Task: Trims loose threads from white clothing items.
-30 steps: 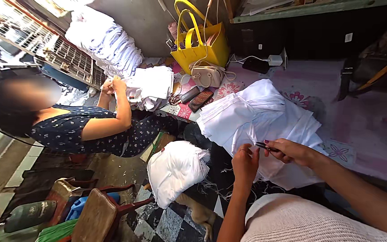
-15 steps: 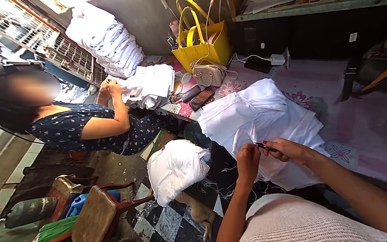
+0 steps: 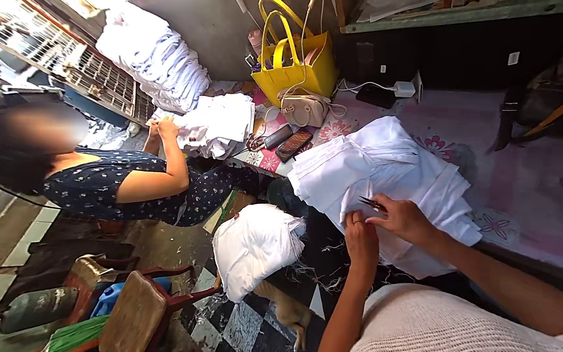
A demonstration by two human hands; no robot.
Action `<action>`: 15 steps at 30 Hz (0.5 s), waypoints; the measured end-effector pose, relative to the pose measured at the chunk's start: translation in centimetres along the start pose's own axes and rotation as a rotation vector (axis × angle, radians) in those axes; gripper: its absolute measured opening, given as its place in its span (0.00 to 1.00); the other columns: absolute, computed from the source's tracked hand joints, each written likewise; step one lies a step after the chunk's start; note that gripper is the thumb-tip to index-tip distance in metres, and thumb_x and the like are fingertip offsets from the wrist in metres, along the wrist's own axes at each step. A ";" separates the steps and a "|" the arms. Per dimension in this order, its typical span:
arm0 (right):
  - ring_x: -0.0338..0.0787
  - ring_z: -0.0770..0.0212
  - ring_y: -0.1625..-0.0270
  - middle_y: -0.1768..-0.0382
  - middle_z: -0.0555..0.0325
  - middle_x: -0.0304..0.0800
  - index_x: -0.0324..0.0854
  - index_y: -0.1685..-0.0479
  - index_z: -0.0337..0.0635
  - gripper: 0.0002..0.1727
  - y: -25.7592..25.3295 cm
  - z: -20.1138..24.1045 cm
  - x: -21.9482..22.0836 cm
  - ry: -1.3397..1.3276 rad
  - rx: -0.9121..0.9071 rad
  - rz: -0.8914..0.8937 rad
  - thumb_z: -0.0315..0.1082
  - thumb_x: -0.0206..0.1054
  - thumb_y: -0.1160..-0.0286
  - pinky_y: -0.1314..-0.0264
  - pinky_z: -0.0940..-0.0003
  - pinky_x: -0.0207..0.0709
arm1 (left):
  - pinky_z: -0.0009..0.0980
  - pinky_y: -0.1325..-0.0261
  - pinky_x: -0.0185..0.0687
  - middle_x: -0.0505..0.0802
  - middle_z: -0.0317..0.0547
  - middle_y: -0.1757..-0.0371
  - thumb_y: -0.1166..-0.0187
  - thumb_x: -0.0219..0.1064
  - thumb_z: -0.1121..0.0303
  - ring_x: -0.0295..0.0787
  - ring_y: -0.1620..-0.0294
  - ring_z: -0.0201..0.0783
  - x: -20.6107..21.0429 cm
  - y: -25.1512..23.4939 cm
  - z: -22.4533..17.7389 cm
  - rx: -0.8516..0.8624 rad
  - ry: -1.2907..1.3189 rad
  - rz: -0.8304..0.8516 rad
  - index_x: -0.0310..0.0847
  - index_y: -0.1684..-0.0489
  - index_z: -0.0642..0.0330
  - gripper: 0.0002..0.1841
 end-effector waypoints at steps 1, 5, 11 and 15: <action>0.92 0.32 0.64 0.66 0.35 0.91 0.81 0.40 0.31 0.23 -0.4 -0.4 0.8 0.087 0.005 -0.013 0.39 0.74 0.27 0.61 0.34 0.79 | 0.52 0.39 0.87 0.91 0.72 0.46 0.25 0.65 0.79 0.90 0.42 0.66 -0.4 -0.3 0.2 -0.007 -0.033 -0.047 0.85 0.43 0.81 0.15; 0.92 0.33 0.65 0.67 0.36 0.91 0.83 0.45 0.29 0.17 -1.4 -2.9 1.8 0.078 0.035 -0.130 0.32 0.67 0.28 0.63 0.35 0.79 | 0.43 0.46 0.89 0.89 0.73 0.46 0.26 0.65 0.82 0.92 0.51 0.57 -2.6 -1.3 1.4 -0.058 0.093 -0.127 0.74 0.29 0.85 0.24; 0.79 0.61 0.72 0.72 0.49 0.86 0.87 0.49 0.31 0.14 -1.3 -3.9 1.0 -0.215 0.081 -0.114 0.34 0.68 0.25 0.65 0.62 0.74 | 0.34 0.47 0.89 0.93 0.64 0.55 0.31 0.63 0.86 0.93 0.56 0.44 -2.8 -2.0 -0.4 0.075 0.356 -0.229 0.84 0.51 0.82 0.13; 0.70 0.73 0.74 0.75 0.59 0.80 0.88 0.52 0.33 0.12 -1.1 -3.8 0.8 -0.316 0.142 -0.064 0.33 0.67 0.22 0.68 0.74 0.67 | 0.38 0.52 0.89 0.89 0.68 0.50 0.31 0.71 0.80 0.91 0.56 0.51 -0.8 -2.6 -1.0 0.087 0.240 -0.094 0.88 0.54 0.78 0.11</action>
Point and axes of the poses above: each hand's wrist, its own y-axis away from the middle knuckle, its own x-axis out of the palm, z = x × y, the point moved 4 cm from there along -y, towards the middle knuckle
